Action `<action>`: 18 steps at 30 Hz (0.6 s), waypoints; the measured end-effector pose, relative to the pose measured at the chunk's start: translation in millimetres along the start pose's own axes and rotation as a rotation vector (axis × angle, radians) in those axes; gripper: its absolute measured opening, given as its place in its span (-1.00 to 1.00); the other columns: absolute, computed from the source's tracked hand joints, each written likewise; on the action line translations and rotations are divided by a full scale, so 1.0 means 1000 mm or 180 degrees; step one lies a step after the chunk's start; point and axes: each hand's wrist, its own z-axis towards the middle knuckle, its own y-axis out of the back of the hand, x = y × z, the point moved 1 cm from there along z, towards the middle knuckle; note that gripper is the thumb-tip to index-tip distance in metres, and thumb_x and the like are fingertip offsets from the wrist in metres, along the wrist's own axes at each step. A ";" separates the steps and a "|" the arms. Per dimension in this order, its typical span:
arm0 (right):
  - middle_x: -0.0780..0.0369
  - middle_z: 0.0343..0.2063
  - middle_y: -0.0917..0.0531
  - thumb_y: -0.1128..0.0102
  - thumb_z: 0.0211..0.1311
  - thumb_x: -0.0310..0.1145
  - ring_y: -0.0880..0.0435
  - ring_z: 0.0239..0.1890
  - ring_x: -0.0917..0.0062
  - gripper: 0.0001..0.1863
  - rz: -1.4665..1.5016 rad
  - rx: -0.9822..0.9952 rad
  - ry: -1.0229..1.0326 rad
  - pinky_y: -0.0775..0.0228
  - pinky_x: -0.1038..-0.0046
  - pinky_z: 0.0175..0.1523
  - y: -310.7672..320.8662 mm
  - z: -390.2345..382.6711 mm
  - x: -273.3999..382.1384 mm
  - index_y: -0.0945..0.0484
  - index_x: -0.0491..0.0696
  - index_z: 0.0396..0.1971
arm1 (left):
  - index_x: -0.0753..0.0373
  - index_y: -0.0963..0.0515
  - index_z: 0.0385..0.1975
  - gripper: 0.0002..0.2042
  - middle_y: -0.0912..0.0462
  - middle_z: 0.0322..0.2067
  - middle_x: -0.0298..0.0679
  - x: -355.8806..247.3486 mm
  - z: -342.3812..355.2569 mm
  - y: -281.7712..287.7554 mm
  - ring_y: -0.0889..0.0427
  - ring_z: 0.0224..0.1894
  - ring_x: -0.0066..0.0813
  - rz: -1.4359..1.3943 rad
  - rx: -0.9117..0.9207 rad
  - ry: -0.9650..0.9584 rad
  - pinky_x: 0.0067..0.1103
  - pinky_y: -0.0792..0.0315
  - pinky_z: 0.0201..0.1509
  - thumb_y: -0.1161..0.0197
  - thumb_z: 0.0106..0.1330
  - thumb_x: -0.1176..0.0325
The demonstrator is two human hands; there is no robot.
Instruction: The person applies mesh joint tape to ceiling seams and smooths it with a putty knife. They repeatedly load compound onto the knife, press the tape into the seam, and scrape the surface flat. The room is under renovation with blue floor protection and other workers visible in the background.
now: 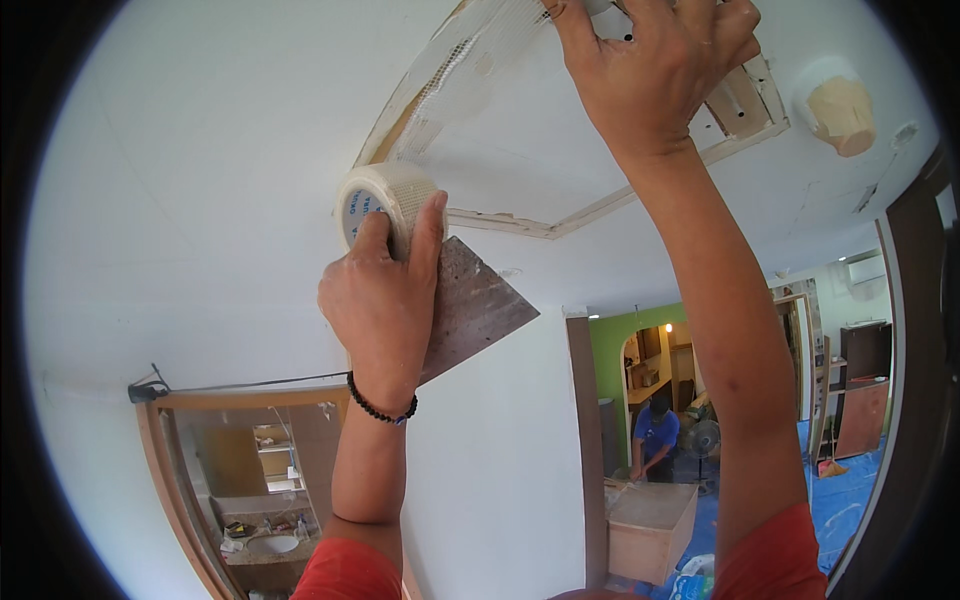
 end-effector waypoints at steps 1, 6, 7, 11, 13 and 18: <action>0.18 0.20 -0.56 -0.46 0.14 0.04 -0.34 0.11 0.24 -0.37 -0.0017 -0.0010 0.0002 -0.10 0.13 0.22 0.000 -0.001 0.001 -0.67 -0.02 0.15 | 0.25 -0.44 -0.72 -0.43 -0.44 -0.84 -0.08 0.000 0.000 0.001 -0.46 -0.78 -0.06 0.0069 0.0035 -0.0012 -0.38 -0.35 -0.66 -0.43 0.26 -0.12; 0.22 0.23 -0.52 -0.47 0.11 0.09 -0.31 0.14 0.25 -0.34 -0.0180 -0.0129 0.0087 -0.07 0.11 0.24 -0.004 -0.003 0.003 -0.67 0.00 0.15 | 0.26 -0.45 -0.63 -0.44 -0.45 -0.81 -0.17 0.007 -0.014 0.001 -0.35 -0.78 -0.31 -0.0083 0.0053 -0.0169 -0.52 -0.33 -0.63 -0.51 0.17 -0.13; 0.23 0.24 -0.52 -0.47 0.11 0.10 -0.31 0.14 0.25 -0.33 -0.0280 -0.0100 0.0089 -0.06 0.12 0.25 -0.006 -0.004 0.001 -0.67 0.00 0.15 | 0.28 -0.45 -0.61 -0.45 -0.45 -0.79 -0.18 0.010 -0.017 0.001 -0.30 -0.77 -0.38 -0.0173 0.0012 -0.0223 -0.56 -0.33 -0.61 -0.53 0.15 -0.11; 0.26 0.22 -0.53 -0.49 0.07 0.13 -0.32 0.16 0.25 -0.31 -0.0149 -0.0229 0.0065 -0.04 0.13 0.26 -0.008 -0.004 0.002 -0.68 0.01 0.14 | 0.28 -0.57 -0.41 -0.55 -0.65 -0.64 -0.18 0.027 -0.029 0.000 -0.60 -0.66 -0.44 -0.0267 -0.0082 -0.0661 -0.63 -0.49 -0.50 -0.60 0.11 0.00; 0.27 0.20 -0.55 -0.49 0.05 0.15 -0.33 0.16 0.26 -0.29 -0.0368 -0.0443 0.0337 -0.04 0.13 0.26 -0.019 -0.003 -0.013 -0.68 0.01 0.14 | 0.29 -0.61 -0.30 -0.56 -0.70 -0.57 -0.17 0.033 -0.034 0.005 -0.69 -0.60 -0.47 -0.0308 -0.0005 -0.0815 -0.64 -0.53 -0.46 -0.62 0.10 0.06; 0.27 0.16 -0.57 -0.50 0.02 0.18 -0.36 0.15 0.26 -0.27 -0.0535 -0.0488 0.0396 -0.08 0.16 0.23 -0.018 -0.006 -0.008 -0.68 0.04 0.14 | 0.23 -0.60 -0.20 -0.58 -0.77 -0.43 -0.22 0.042 -0.046 0.017 -0.79 -0.45 -0.34 -0.0514 0.0238 -0.0607 -0.54 -0.58 -0.45 -0.59 0.13 0.09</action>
